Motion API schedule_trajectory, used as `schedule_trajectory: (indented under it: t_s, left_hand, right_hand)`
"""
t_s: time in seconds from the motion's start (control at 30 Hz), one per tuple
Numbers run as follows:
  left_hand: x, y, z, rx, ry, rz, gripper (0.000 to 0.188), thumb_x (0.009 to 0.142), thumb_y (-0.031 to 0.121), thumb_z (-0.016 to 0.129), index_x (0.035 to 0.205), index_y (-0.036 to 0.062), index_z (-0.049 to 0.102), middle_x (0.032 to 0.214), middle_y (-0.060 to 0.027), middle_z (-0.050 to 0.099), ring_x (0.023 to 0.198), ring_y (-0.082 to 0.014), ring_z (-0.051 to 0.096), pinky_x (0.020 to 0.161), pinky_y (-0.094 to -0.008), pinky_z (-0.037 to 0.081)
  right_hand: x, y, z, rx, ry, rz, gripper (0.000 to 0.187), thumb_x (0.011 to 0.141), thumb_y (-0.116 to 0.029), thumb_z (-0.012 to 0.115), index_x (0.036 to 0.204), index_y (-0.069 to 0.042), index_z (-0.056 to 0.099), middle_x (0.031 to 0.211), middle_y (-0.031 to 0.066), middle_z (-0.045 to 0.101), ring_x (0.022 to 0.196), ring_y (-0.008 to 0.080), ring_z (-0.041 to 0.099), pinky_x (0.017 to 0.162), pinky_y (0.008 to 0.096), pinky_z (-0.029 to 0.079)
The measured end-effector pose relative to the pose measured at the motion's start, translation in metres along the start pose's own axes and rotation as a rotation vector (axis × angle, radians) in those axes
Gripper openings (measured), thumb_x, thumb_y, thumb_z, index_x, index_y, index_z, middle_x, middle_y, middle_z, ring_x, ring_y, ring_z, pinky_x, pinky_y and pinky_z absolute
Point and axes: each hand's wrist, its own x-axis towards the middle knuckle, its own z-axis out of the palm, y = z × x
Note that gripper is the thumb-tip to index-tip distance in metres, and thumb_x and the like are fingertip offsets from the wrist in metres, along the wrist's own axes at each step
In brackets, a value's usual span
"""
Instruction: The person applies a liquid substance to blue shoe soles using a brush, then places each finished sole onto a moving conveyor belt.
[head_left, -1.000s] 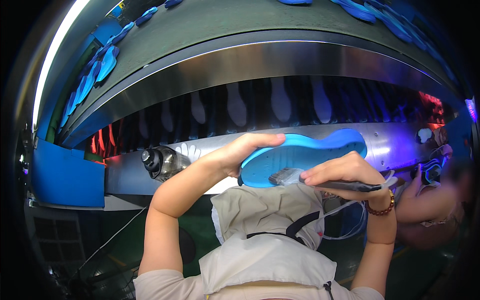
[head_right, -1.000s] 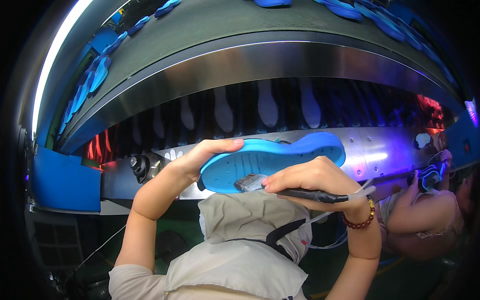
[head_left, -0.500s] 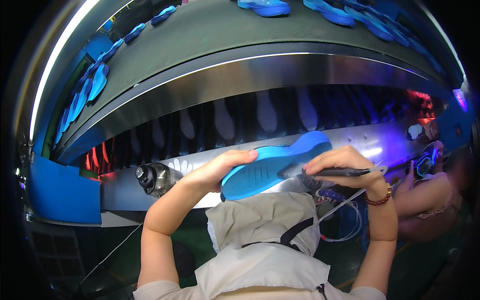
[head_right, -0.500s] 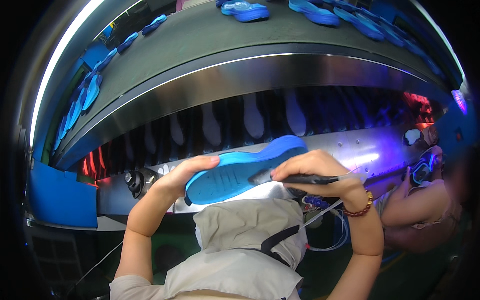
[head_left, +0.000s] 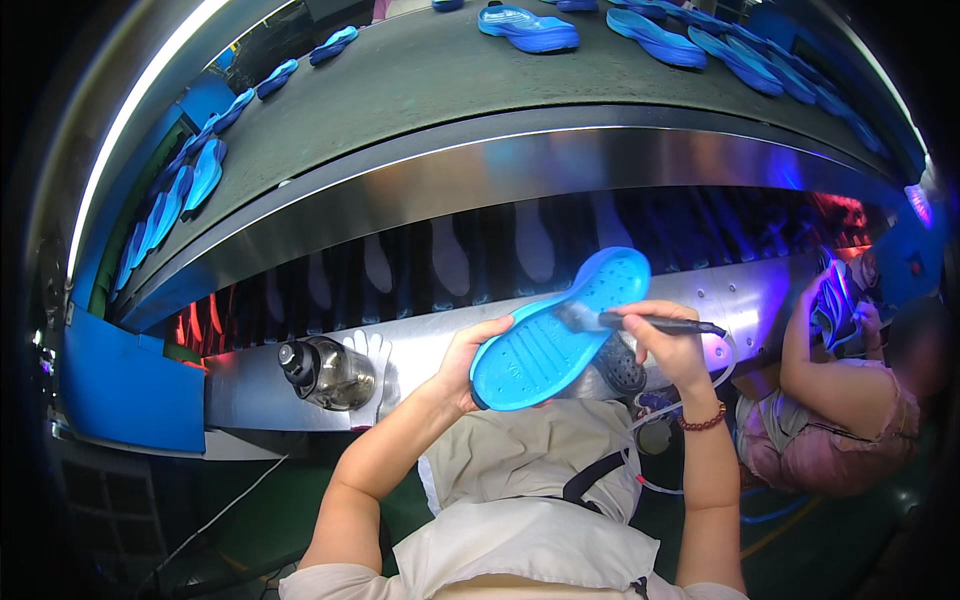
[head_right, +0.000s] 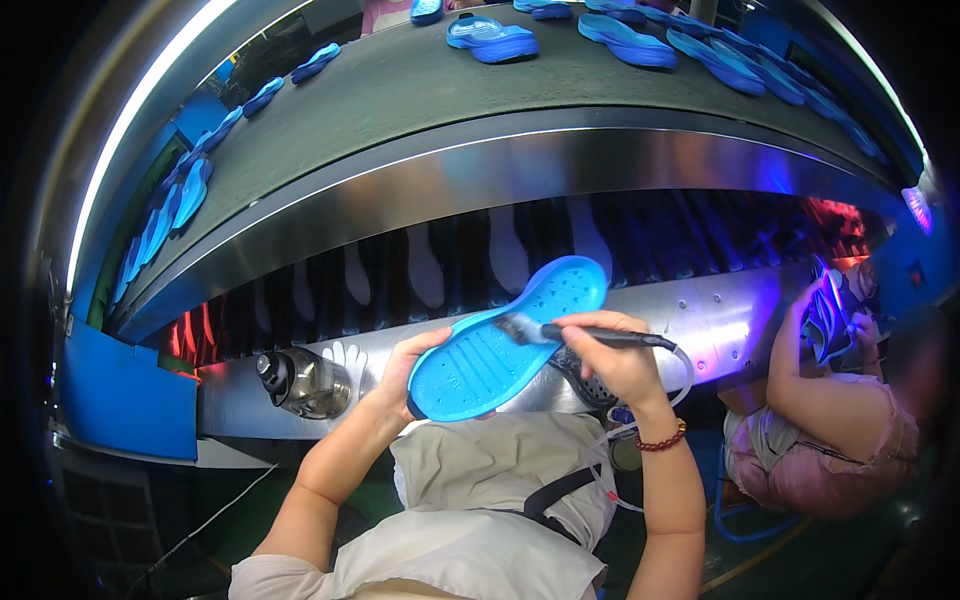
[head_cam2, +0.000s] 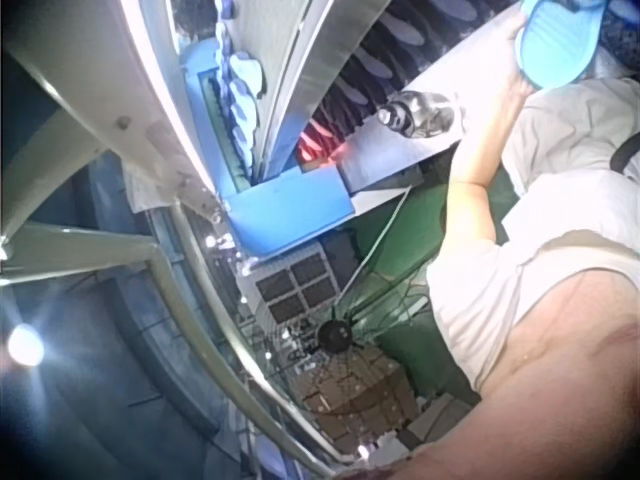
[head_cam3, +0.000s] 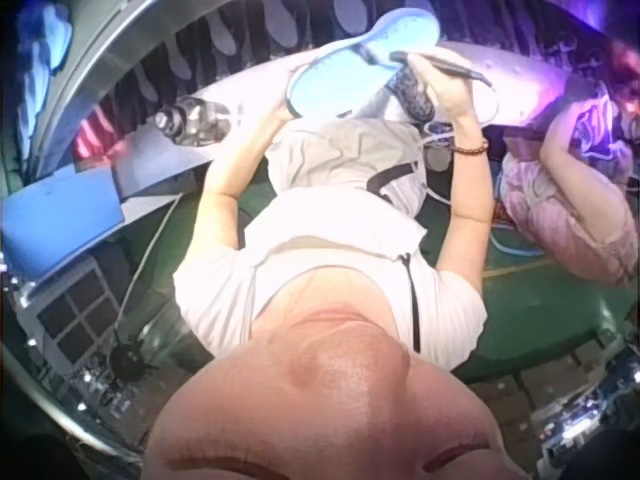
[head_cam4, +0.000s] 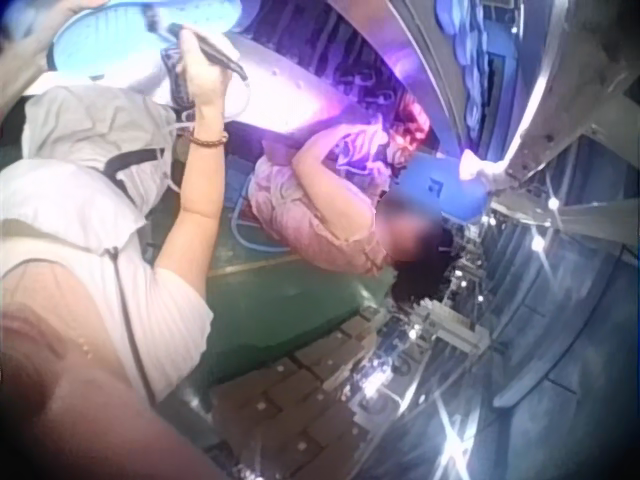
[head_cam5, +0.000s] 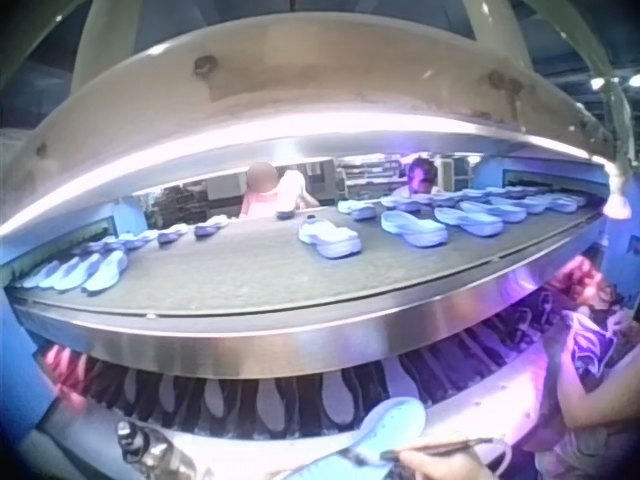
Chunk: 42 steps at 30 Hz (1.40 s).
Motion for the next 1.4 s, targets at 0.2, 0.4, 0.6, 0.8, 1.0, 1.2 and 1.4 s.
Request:
schedule_trajectory:
  t_s: [0.2, 0.4, 0.6, 0.8, 1.0, 1.2, 1.4]
  left_hand:
    - [0.0, -0.01, -0.007, -0.002, -0.013, 0.07, 0.061, 0.082, 0.035, 0.052, 0.129, 0.0013, 0.036, 0.121, -0.0234, 0.047, 0.102, -0.0396, 0.053, 0.076, -0.0587, 0.047]
    - [-0.029, 0.001, -0.029, 0.072, 0.133, 0.308, 0.059, 0.081, 0.033, 0.052, 0.126, -0.0033, 0.039, 0.116, -0.0209, 0.052, 0.099, -0.0331, 0.056, 0.082, -0.0461, 0.048]
    - [-0.094, 0.086, 0.032, 0.209, 0.062, 0.931, 0.058, 0.088, 0.035, 0.033, 0.13, -0.0046, 0.033, 0.126, -0.0228, 0.044, 0.113, -0.0344, 0.048, 0.097, -0.0461, 0.038]
    - [-0.079, 0.201, 0.007, -0.751, -0.098, 1.172, 0.063, 0.088, 0.048, 0.027, 0.121, -0.0044, 0.039, 0.123, -0.0234, 0.042, 0.115, -0.0346, 0.041, 0.1, -0.0535, 0.029]
    - [0.03, 0.17, 0.103, 0.439, 0.195, 1.027, 0.052, 0.082, 0.031, 0.051, 0.119, -0.004, 0.041, 0.123, -0.0197, 0.044, 0.113, -0.029, 0.045, 0.087, -0.0396, 0.045]
    - [0.149, 0.222, 0.154, 1.713, 0.72, 1.146, 0.075, 0.076, 0.038, 0.058, 0.133, -0.0014, 0.027, 0.138, -0.0235, 0.026, 0.127, -0.0365, 0.028, 0.103, -0.0431, 0.026]
    - [0.188, 0.24, 0.112, 2.122, 0.924, 0.98, 0.068, 0.081, 0.047, 0.048, 0.137, 0.0158, 0.028, 0.137, -0.0151, 0.032, 0.121, -0.0344, 0.038, 0.099, -0.0443, 0.03]
  right_hand:
    - [0.014, 0.039, 0.016, -0.276, 0.458, -0.189, 0.019, 0.08, -0.006, 0.062, 0.098, 0.0, 0.064, 0.067, 0.003, 0.063, 0.045, 0.0047, 0.05, 0.042, 0.0167, 0.039]
    - [-0.042, -0.011, 0.032, 0.083, -0.372, 0.092, 0.018, 0.078, -0.007, 0.062, 0.092, 0.004, 0.064, 0.078, 0.0163, 0.066, 0.045, 0.0087, 0.053, 0.042, 0.018, 0.04]
    - [-0.055, 0.027, 0.005, 0.654, 0.056, -0.095, 0.027, 0.084, -0.012, 0.055, 0.1, 0.009, 0.056, 0.096, 0.0279, 0.06, 0.038, 0.0097, 0.043, 0.04, 0.0193, 0.036]
    - [-0.05, 0.042, 0.011, 0.701, 0.132, -0.045, 0.035, 0.087, -0.019, 0.055, 0.111, 0.005, 0.051, 0.102, 0.0245, 0.06, 0.047, 0.0116, 0.047, 0.047, 0.0202, 0.039]
    - [-0.058, 0.064, -0.008, 0.65, 0.308, 0.034, 0.035, 0.088, -0.024, 0.052, 0.112, 0.003, 0.05, 0.099, 0.0179, 0.06, 0.066, 0.0173, 0.056, 0.057, 0.025, 0.044]
    - [-0.06, 0.066, -0.01, 0.749, 0.384, 0.045, 0.033, 0.09, -0.023, 0.048, 0.108, 0.004, 0.051, 0.097, 0.0186, 0.059, 0.068, 0.023, 0.058, 0.062, 0.0303, 0.048]
    - [-0.072, 0.085, -0.008, 0.777, 0.368, 0.1, 0.027, 0.086, -0.01, 0.053, 0.106, 0.008, 0.053, 0.098, 0.0204, 0.06, 0.077, 0.0259, 0.062, 0.07, 0.0315, 0.051]
